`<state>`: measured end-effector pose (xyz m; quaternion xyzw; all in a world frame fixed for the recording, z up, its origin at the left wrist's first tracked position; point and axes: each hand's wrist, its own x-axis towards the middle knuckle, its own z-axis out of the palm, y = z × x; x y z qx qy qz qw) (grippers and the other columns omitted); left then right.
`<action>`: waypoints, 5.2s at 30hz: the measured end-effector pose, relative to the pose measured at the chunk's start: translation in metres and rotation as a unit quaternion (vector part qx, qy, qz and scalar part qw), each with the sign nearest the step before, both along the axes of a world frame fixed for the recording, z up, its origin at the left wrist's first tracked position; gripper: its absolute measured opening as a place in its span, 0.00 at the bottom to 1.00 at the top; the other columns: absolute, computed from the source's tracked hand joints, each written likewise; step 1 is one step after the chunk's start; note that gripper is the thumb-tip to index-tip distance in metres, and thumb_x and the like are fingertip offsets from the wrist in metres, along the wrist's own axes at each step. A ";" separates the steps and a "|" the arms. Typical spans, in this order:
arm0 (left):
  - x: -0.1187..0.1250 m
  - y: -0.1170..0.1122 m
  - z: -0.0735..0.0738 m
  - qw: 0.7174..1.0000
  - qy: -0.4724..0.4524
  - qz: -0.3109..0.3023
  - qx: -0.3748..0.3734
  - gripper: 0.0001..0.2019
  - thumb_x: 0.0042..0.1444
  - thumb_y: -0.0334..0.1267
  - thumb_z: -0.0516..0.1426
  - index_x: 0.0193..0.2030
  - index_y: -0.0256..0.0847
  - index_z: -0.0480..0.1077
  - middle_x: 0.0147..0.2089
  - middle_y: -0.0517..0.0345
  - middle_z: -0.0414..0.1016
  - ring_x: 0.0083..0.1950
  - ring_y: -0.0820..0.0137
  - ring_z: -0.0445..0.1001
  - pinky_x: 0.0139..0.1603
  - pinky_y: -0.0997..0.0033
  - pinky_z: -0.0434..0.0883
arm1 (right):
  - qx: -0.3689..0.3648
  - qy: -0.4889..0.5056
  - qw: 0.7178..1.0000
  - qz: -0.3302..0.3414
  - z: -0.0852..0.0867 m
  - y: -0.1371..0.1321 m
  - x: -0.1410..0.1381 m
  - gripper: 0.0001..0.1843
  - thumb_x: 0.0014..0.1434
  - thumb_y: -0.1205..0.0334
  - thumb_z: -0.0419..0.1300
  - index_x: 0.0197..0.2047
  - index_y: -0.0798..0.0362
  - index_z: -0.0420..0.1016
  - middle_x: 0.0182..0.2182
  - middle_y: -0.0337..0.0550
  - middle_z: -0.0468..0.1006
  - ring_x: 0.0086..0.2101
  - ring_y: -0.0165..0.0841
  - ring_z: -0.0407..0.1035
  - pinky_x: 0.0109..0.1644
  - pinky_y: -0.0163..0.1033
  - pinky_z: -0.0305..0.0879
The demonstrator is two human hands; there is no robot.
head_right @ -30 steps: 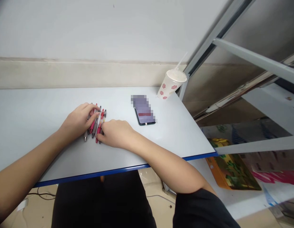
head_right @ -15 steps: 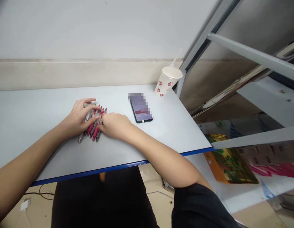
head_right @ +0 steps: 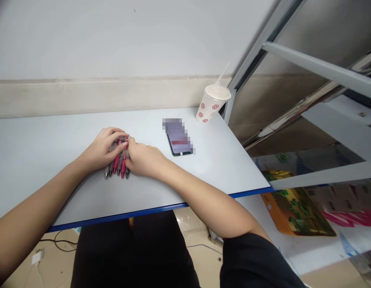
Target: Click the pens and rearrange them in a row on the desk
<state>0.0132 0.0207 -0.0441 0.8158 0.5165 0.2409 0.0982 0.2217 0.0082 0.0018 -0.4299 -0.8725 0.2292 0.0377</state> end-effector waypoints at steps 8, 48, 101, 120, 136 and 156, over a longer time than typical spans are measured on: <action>0.005 0.000 0.002 0.999 0.010 -0.006 -0.035 0.18 0.71 0.44 0.49 0.58 0.42 0.75 0.67 0.46 0.77 0.70 0.53 0.70 0.72 0.44 0.64 | -0.019 0.028 0.999 0.015 0.005 -0.009 0.002 0.36 0.66 0.59 0.57 0.73 0.59 0.53 0.63 0.64 0.75 0.45 0.47 0.79 0.40 0.46 0.70; -0.001 -0.012 0.027 0.990 0.030 0.078 0.112 0.14 0.72 0.50 0.46 0.48 0.46 0.68 0.47 0.44 0.77 0.55 0.47 0.74 0.62 0.43 0.71 | -0.196 0.375 0.905 -0.033 0.010 0.037 0.013 0.13 0.69 0.52 0.66 0.39 0.52 0.76 0.32 0.35 0.77 0.34 0.28 0.70 0.40 0.33 0.64; -0.015 -0.014 0.028 0.990 0.029 0.068 -0.123 0.22 0.70 0.56 0.44 0.29 0.46 0.60 0.25 0.60 0.69 0.29 0.64 0.69 0.35 0.64 0.62 | -0.080 0.271 0.958 0.055 -0.009 0.057 0.018 0.10 0.66 0.57 0.65 0.47 0.51 0.73 0.44 0.43 0.81 0.39 0.35 0.73 0.47 0.41 0.65; -0.017 -0.013 0.030 0.988 -0.027 0.081 -0.127 0.20 0.73 0.56 0.43 0.49 0.46 0.68 0.33 0.59 0.76 0.35 0.60 0.75 0.40 0.63 0.68 | -0.176 0.495 0.849 -0.056 -0.003 0.064 0.019 0.14 0.58 0.55 0.69 0.45 0.52 0.79 0.32 0.37 0.74 0.30 0.29 0.62 0.37 0.38 0.62; -0.014 -0.011 0.029 0.990 -0.016 0.081 -0.116 0.21 0.73 0.53 0.42 0.49 0.43 0.70 0.43 0.50 0.80 0.44 0.55 0.78 0.48 0.59 0.71 | 0.005 0.504 0.852 -0.142 -0.004 0.064 0.020 0.12 0.62 0.55 0.63 0.46 0.51 0.73 0.36 0.38 0.72 0.30 0.29 0.64 0.39 0.38 0.63; -0.010 -0.015 0.030 0.989 -0.036 0.076 -0.121 0.20 0.74 0.50 0.42 0.54 0.42 0.69 0.42 0.51 0.79 0.44 0.56 0.78 0.48 0.58 0.71 | 0.017 0.522 0.836 -0.169 -0.008 0.074 0.024 0.14 0.60 0.53 0.64 0.45 0.51 0.72 0.30 0.33 0.66 0.29 0.29 0.64 0.35 0.38 0.60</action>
